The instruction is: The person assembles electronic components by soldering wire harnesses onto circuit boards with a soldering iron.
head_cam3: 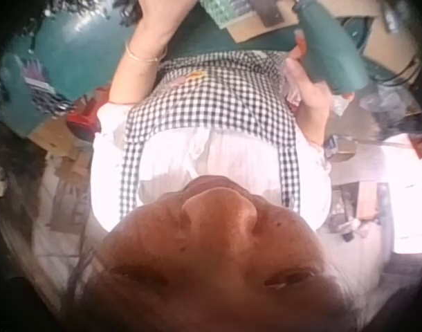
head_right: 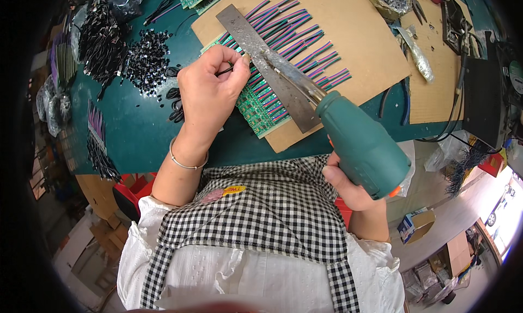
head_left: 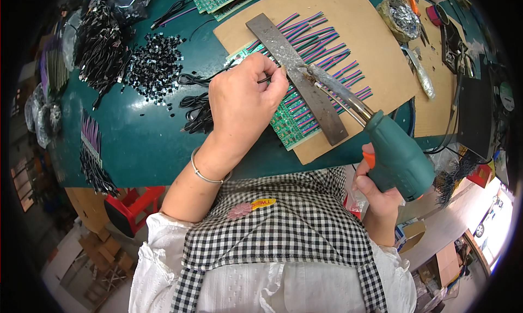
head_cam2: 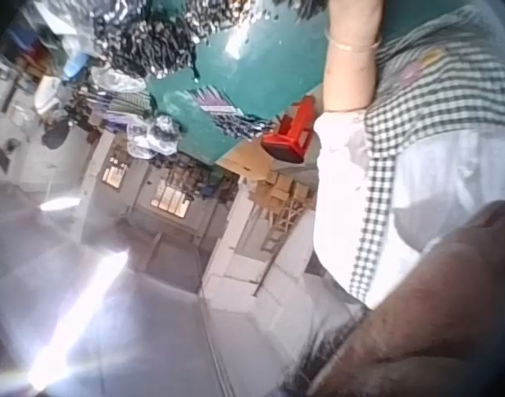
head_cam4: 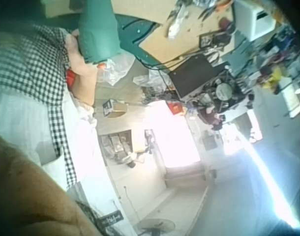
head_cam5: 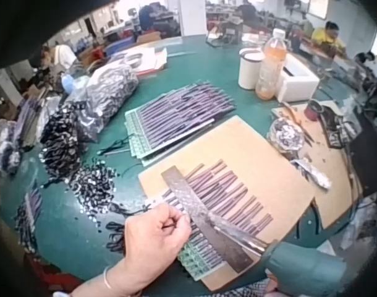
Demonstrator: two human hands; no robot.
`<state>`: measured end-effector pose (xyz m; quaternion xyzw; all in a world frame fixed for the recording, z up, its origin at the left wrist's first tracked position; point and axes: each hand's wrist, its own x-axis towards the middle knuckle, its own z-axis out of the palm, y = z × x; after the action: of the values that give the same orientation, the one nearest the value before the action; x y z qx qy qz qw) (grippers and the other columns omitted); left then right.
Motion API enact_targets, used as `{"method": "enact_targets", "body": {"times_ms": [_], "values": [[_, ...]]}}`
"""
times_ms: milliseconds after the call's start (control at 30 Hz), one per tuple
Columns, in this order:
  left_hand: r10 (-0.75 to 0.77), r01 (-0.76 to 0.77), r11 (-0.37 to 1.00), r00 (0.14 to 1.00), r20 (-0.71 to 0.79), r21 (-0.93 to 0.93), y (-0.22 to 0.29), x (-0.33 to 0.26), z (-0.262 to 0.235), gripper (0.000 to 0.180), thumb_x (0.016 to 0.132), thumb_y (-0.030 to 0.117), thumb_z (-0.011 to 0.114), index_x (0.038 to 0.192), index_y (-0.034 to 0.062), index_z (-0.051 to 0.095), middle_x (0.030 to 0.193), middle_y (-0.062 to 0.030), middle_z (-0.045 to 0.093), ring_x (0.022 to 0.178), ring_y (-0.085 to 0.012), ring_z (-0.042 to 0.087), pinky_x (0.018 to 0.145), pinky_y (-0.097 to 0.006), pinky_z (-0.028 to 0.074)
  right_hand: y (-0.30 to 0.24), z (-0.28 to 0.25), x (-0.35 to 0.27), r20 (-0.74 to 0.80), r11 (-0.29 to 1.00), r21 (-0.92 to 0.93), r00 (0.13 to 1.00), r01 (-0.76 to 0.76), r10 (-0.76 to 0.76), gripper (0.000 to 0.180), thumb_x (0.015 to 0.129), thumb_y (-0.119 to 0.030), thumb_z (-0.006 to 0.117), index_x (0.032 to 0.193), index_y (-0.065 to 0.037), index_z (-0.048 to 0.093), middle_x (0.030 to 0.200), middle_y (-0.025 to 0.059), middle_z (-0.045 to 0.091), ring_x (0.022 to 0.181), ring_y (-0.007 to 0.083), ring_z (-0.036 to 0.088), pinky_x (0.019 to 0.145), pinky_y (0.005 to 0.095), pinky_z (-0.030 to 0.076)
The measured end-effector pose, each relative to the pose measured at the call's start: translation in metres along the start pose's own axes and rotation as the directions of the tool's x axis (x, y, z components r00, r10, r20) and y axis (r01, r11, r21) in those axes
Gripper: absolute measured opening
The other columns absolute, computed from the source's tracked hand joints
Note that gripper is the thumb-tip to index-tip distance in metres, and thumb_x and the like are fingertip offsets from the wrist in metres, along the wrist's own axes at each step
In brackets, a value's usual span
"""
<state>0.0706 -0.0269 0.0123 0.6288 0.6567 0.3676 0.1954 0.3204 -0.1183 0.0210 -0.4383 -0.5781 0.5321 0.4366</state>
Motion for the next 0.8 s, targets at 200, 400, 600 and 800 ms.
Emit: {"method": "enact_targets", "body": {"times_ms": [200,400,600,800], "values": [[0.061,-0.062,0.998,0.997,-0.054,-0.013,-0.0020,-0.0013,0.0036,0.013,0.072,0.008,0.071,0.067,0.0058,0.059,0.051,-0.0051,0.057,0.043,-0.0172,0.057,0.042,-0.029,0.043,0.0016,0.0004,-0.0030,0.053,0.990,-0.138,0.998,-0.023,0.030,0.051,0.076,-0.003,0.071,0.120,0.007,0.048,0.067,0.0090,0.056,0.054,0.0143,0.053,0.051,0.0233,0.042],[0.061,-0.063,0.997,0.996,-0.062,-0.032,-0.0030,-0.0007,0.0041,0.013,0.072,0.007,0.071,0.066,0.0054,0.059,0.051,-0.0054,0.058,0.043,-0.0168,0.057,0.042,-0.028,0.043,0.0045,-0.0001,-0.0013,0.106,0.987,-0.159,0.994,-0.005,0.022,0.046,0.077,0.000,0.068,0.118,0.005,0.049,0.070,0.0092,0.057,0.059,0.0146,0.053,0.055,0.0245,0.041],[0.044,-0.048,0.997,0.997,-0.061,-0.057,-0.0030,-0.0011,0.0031,0.013,0.072,0.007,0.070,0.066,0.0051,0.059,0.050,-0.0048,0.057,0.042,-0.0159,0.057,0.043,-0.028,0.043,0.0066,-0.0043,0.0007,0.152,0.951,-0.290,0.986,0.107,-0.064,0.043,0.077,0.002,0.067,0.116,0.005,0.050,0.072,0.0090,0.057,0.060,0.0146,0.052,0.055,0.0252,0.040],[0.041,-0.048,0.995,0.996,-0.080,-0.091,-0.0045,-0.0022,0.0024,0.013,0.073,0.005,0.069,0.066,0.0043,0.059,0.048,-0.0037,0.055,0.041,-0.0119,0.054,0.042,-0.025,0.042,0.0060,-0.0038,-0.0006,0.086,0.970,-0.237,0.996,0.043,-0.023,0.049,0.076,-0.004,0.071,0.118,0.007,0.049,0.072,0.0098,0.058,0.056,0.0151,0.053,0.053,0.0250,0.041]]}}
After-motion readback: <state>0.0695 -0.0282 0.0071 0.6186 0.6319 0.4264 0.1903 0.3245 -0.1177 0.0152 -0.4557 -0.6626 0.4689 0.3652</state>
